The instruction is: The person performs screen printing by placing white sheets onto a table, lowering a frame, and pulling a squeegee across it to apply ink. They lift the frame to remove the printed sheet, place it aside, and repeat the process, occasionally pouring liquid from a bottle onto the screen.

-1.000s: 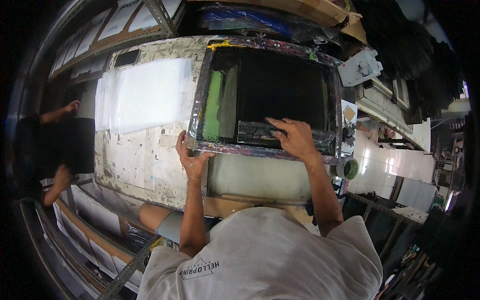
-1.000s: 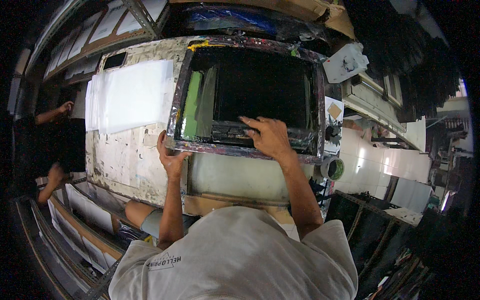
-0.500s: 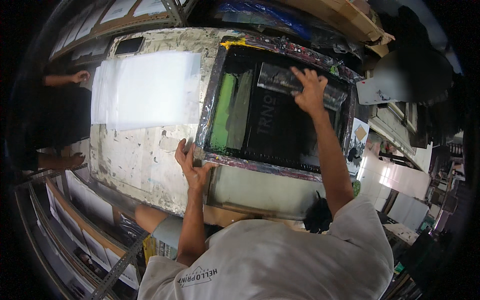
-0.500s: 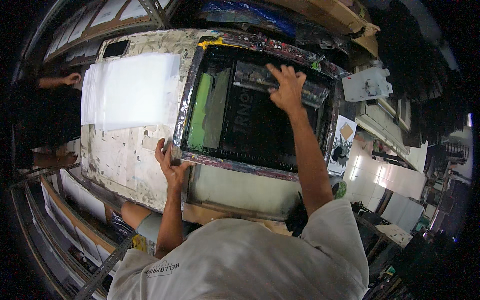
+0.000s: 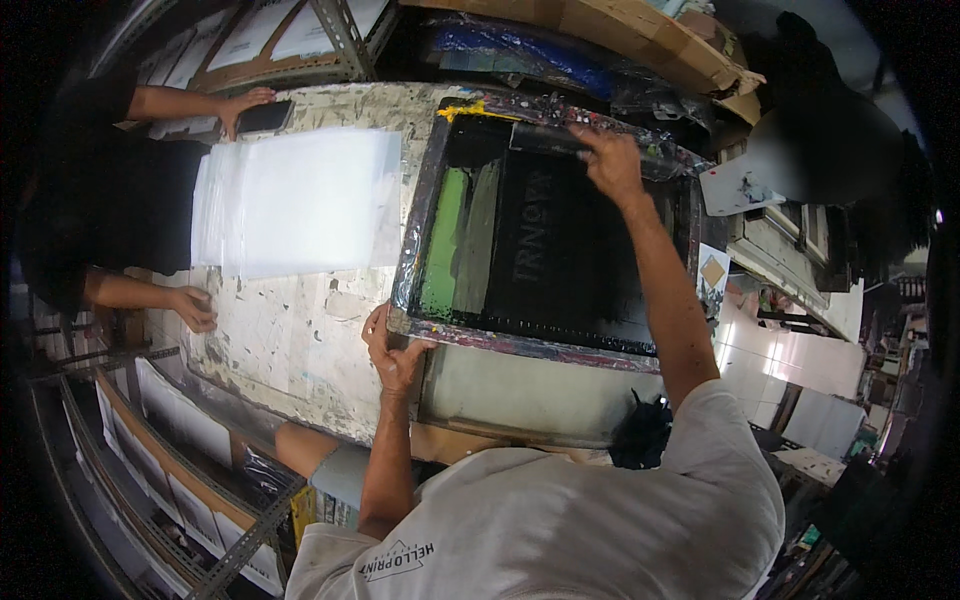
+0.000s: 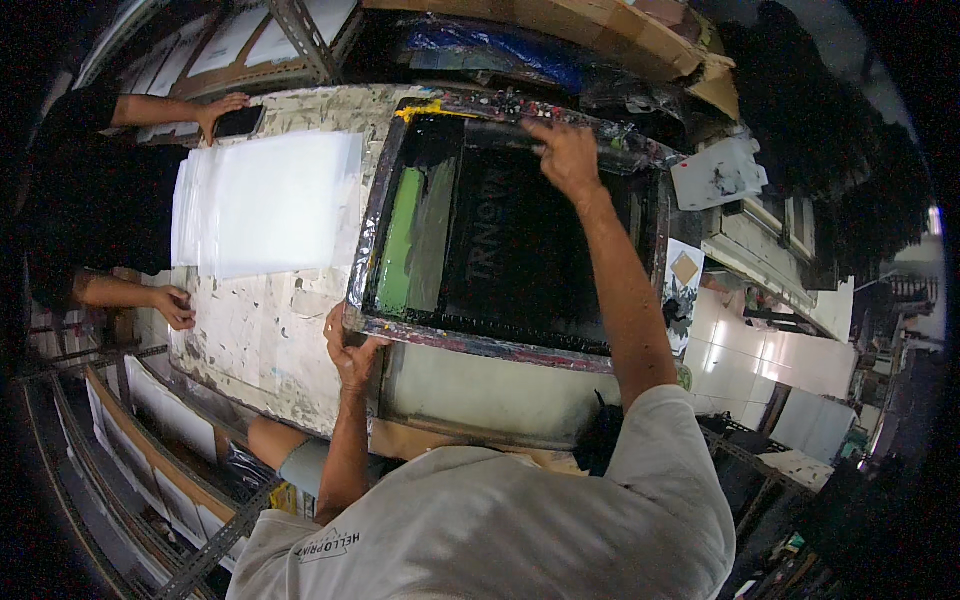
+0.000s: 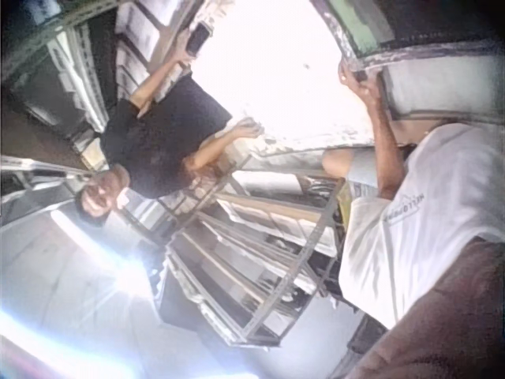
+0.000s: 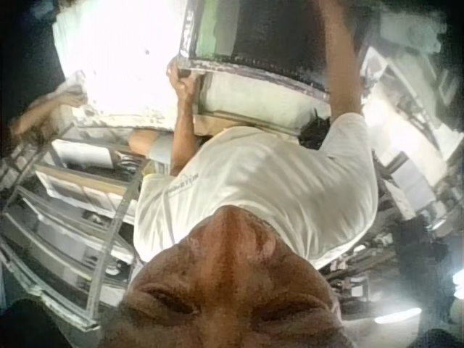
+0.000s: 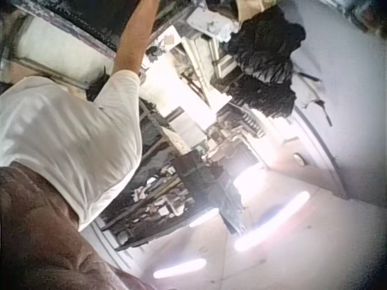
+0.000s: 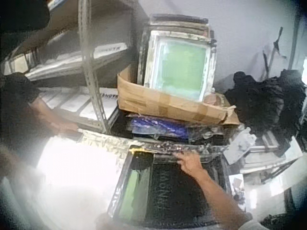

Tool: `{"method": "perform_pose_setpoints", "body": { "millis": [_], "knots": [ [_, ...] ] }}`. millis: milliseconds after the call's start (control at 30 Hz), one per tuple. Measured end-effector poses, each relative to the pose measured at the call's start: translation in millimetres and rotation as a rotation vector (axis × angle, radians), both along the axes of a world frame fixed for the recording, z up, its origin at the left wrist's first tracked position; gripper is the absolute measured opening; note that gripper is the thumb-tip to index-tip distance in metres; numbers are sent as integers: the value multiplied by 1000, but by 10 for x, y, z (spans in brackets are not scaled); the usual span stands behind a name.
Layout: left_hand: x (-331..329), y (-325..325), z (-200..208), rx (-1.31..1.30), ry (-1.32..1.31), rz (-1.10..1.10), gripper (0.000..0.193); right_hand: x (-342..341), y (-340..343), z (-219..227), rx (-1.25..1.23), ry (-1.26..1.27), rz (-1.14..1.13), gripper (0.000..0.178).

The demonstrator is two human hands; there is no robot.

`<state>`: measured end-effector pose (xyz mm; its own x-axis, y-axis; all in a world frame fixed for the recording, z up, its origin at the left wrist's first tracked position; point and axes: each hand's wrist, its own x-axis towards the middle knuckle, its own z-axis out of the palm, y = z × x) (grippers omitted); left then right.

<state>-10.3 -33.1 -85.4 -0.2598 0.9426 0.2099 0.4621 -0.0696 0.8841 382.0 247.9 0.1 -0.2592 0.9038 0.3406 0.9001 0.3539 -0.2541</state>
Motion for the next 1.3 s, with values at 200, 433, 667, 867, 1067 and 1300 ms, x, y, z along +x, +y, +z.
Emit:
{"method": "perform_pose_setpoints", "body": {
  "millis": [200, 433, 667, 867, 1067, 1300],
  "knots": [
    [50, 17, 65, -13, -286, 26, 85, -306, -1178, 136, -27, -69, -47, 50],
    [255, 147, 822, 78, -317, 48, 81, -478, -2488, 954, -245, 33, 4, 50],
    [585, 630, 1782, 299, -386, 141, 70, -401, -2302, 1723, 220, 22, 46, 65],
    [680, 1077, 1617, 217, -304, -38, 43, -214, -1493, 2438, 303, 54, 32, 58],
    [898, 820, 286, -220, 363, -66, 37, -146, -1007, 2823, 239, 40, -1, 55],
    [1199, 676, 250, -202, 540, 8, 30, -111, -908, 2983, 162, 124, -1, 52]
  ]
}}
